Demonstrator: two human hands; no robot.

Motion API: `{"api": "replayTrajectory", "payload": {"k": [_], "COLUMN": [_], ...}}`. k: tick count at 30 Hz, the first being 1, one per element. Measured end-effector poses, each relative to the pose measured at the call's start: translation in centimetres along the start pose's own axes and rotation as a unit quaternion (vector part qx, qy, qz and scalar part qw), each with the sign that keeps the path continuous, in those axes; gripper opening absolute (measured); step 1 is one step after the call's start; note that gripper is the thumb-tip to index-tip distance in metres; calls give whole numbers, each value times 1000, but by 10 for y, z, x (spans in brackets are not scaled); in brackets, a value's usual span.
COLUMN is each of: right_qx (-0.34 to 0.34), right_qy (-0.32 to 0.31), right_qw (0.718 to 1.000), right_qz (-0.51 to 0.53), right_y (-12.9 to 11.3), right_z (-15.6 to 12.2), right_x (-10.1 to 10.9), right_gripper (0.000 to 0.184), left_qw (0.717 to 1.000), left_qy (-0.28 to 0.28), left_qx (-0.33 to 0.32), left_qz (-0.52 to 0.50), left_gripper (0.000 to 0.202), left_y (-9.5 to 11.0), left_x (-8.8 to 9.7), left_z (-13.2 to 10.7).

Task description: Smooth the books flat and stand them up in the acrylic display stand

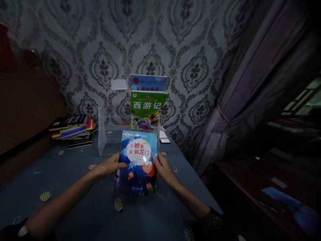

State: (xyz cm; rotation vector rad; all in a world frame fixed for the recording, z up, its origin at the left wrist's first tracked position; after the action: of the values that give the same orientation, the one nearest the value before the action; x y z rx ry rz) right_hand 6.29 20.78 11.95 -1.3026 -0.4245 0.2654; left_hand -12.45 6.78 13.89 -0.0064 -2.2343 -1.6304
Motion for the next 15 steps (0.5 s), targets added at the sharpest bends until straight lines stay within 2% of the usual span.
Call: {"api": "replayTrajectory", "payload": {"k": [8, 15], "right_qx": [26, 9], "right_qy": [-22, -26], "right_qw": [999, 999], "right_qz": [15, 25], "right_y": [7, 20], "right_z": [-6, -7], "right_x": [-2, 0], "right_gripper": [32, 33], "left_qw": [1000, 999], "left_qy": [-15, -11], "left_qx": [13, 43], "left_qz": [8, 31], "left_gripper": [57, 56], "left_y": [-12, -23], "left_x": [-10, -14], "left_z": [3, 11]}}
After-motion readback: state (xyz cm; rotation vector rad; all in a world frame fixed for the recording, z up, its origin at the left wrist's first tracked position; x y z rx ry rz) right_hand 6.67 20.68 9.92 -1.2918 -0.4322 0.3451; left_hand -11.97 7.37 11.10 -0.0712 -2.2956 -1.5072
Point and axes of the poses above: each hand's wrist, its own z-axis towards the middle knuckle, its own x-axis out of the back of the hand, y = z × x, the point moved 6 cm from there along z, towards the middle knuckle, and after that the axes turned 7 degrees about z, right-handed, at the moved point
